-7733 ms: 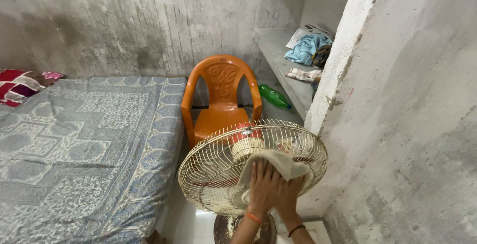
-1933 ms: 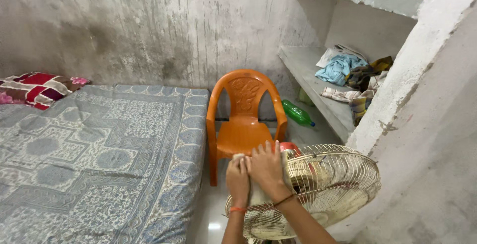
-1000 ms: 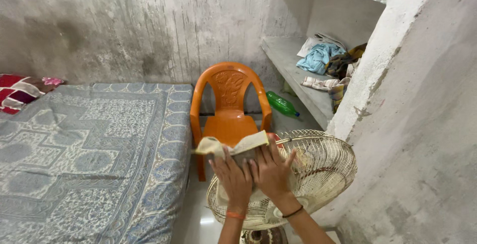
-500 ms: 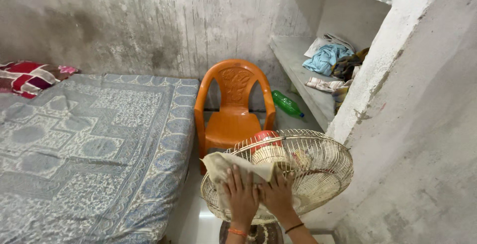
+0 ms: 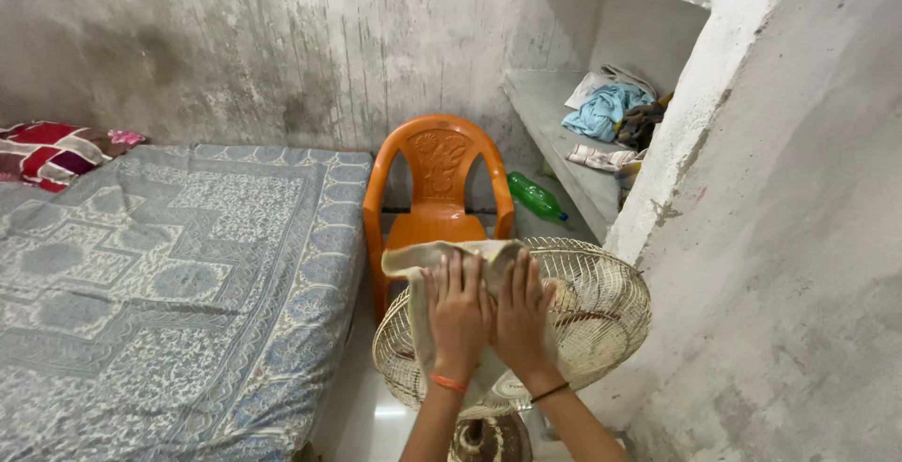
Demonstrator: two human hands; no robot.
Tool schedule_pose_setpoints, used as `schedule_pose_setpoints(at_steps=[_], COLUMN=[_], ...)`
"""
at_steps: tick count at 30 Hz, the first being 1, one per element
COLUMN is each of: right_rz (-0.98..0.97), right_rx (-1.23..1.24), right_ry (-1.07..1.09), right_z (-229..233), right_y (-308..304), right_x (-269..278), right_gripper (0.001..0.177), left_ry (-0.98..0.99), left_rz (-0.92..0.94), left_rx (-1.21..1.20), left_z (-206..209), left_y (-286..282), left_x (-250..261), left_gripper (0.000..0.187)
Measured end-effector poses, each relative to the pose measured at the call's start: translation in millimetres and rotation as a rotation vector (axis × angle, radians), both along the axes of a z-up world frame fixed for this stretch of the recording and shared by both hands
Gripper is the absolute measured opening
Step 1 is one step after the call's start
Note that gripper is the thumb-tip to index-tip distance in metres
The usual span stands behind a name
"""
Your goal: The person wipes the metal cage, base, and stand of a standing fan using a cloth. The person cleans the fan in a room with a bed and a plastic chair.
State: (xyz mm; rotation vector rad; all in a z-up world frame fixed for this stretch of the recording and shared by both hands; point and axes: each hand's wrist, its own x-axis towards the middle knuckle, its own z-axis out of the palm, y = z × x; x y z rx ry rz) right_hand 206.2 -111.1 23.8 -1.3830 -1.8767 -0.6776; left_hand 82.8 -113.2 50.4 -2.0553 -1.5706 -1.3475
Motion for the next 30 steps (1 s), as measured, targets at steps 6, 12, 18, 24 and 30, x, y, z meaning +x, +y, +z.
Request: schedule_pose_setpoints(at_steps=[6,12,18,24,30], right_rz=[0.009,-0.033,-0.197,-0.101,-0.168], right_rx=[0.083,0.202,-0.185,0.019,0.117], right_ry=[-0.191,-0.047,-0.145,-0.019,0.023], right_z=[9,-128,-188,-126,-88], right_y=[4,10,-40,4,23], right_x=[-2,17,17,6,0], right_gripper=[0.059,0.061,0.052,0.056,0.057], left_ry=[-0.017,0.194,0.37,0.116,0.088], left_rz=[-0.041,0.047,-0.137,-0.184,-0.184], left_rx=[-0.095,0.257,-0.075,0.061,0.097], left_z=[12,-114,-216,-115,-44], left_y=[0,-5,-42,-12,13], left_x=[-18,-1,7,5,-16], left_gripper=[0.052,0.053,0.054,0.05,0.052])
